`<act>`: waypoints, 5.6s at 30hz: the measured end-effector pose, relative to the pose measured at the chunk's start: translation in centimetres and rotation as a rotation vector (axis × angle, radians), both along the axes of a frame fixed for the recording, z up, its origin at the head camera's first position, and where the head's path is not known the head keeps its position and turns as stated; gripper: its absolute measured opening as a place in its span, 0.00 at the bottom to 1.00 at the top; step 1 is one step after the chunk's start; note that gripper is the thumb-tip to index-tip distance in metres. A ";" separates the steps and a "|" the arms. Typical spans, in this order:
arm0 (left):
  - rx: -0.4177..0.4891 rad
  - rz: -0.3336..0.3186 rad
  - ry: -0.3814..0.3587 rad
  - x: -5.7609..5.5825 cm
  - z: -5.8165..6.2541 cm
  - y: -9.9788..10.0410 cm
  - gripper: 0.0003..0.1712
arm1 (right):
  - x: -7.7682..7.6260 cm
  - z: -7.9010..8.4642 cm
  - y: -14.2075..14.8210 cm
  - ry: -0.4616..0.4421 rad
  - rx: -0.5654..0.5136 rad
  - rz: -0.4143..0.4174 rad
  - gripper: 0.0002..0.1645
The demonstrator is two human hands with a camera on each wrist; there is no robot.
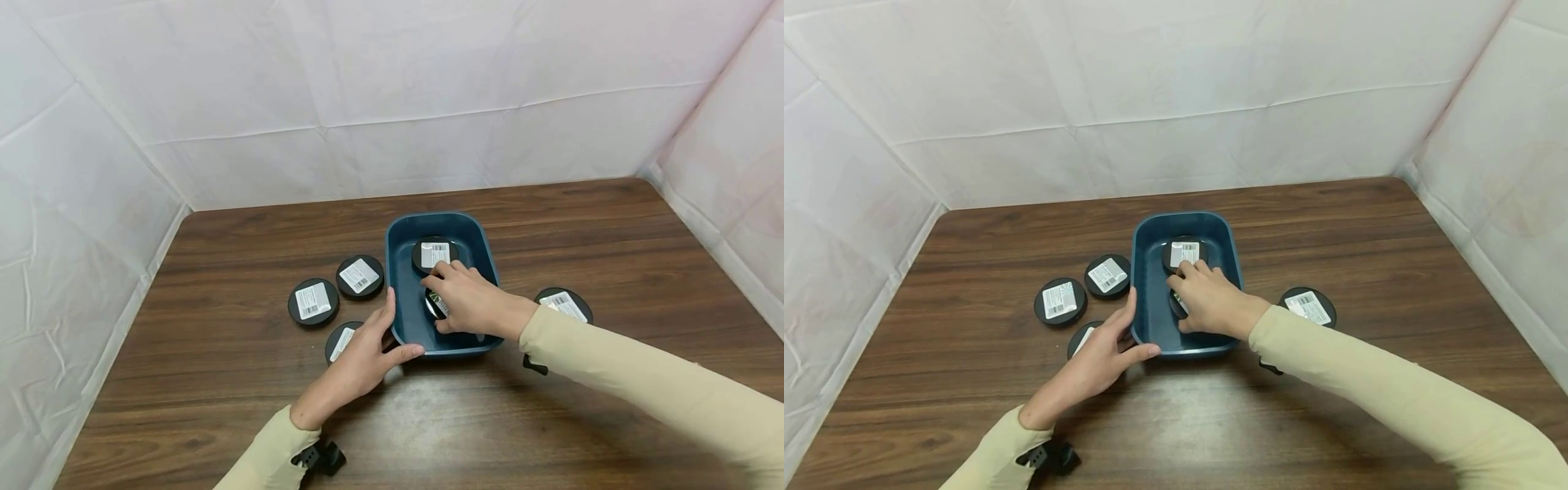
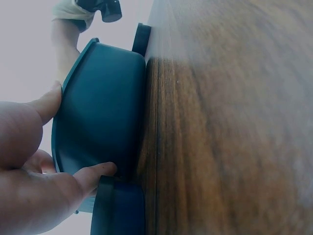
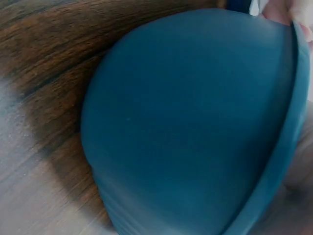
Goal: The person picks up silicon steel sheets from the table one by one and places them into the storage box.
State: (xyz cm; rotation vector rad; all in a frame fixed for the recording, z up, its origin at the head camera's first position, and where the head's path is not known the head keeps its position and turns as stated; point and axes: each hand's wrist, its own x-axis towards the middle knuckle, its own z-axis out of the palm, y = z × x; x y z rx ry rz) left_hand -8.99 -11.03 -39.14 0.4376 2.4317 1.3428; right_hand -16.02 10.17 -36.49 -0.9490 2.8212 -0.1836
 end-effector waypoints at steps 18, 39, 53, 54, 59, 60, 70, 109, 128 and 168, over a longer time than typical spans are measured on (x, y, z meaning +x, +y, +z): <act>0.010 0.003 0.018 0.0 -0.2 0.0 0.57 | -0.2 -0.6 -0.5 0.015 0.038 0.061 0.41; -0.002 0.004 0.038 0.1 -0.1 0.0 0.56 | 0.1 -0.6 -0.2 -0.003 -0.032 0.088 0.48; -0.013 0.004 0.047 0.0 -0.2 0.0 0.56 | 0.3 -0.8 -0.1 0.077 -0.022 0.109 0.49; -0.014 0.005 0.048 0.0 -0.2 0.0 0.56 | 0.3 -0.8 -0.1 0.088 -0.022 0.114 0.49; -0.026 0.001 0.045 0.0 -0.2 -0.2 0.56 | 0.3 -0.7 -0.3 0.117 -0.020 0.134 0.47; -0.028 -0.002 0.041 0.0 -0.2 -0.2 0.57 | 0.3 -0.7 -0.3 0.123 -0.018 0.139 0.47; -0.033 -0.008 0.031 0.0 -0.2 -0.1 0.57 | 0.3 0.3 0.1 0.085 -0.018 0.154 0.44; -0.014 0.004 0.039 0.0 0.0 0.0 0.56 | 3.0 1.1 1.4 0.222 -0.412 0.043 0.15; -0.007 -0.008 0.055 0.0 -0.1 0.0 0.56 | 4.1 1.8 0.8 0.259 -0.476 0.020 0.17; -0.030 -0.005 0.070 0.0 -0.3 0.0 0.56 | 5.1 1.1 3.0 0.437 -0.607 0.094 0.31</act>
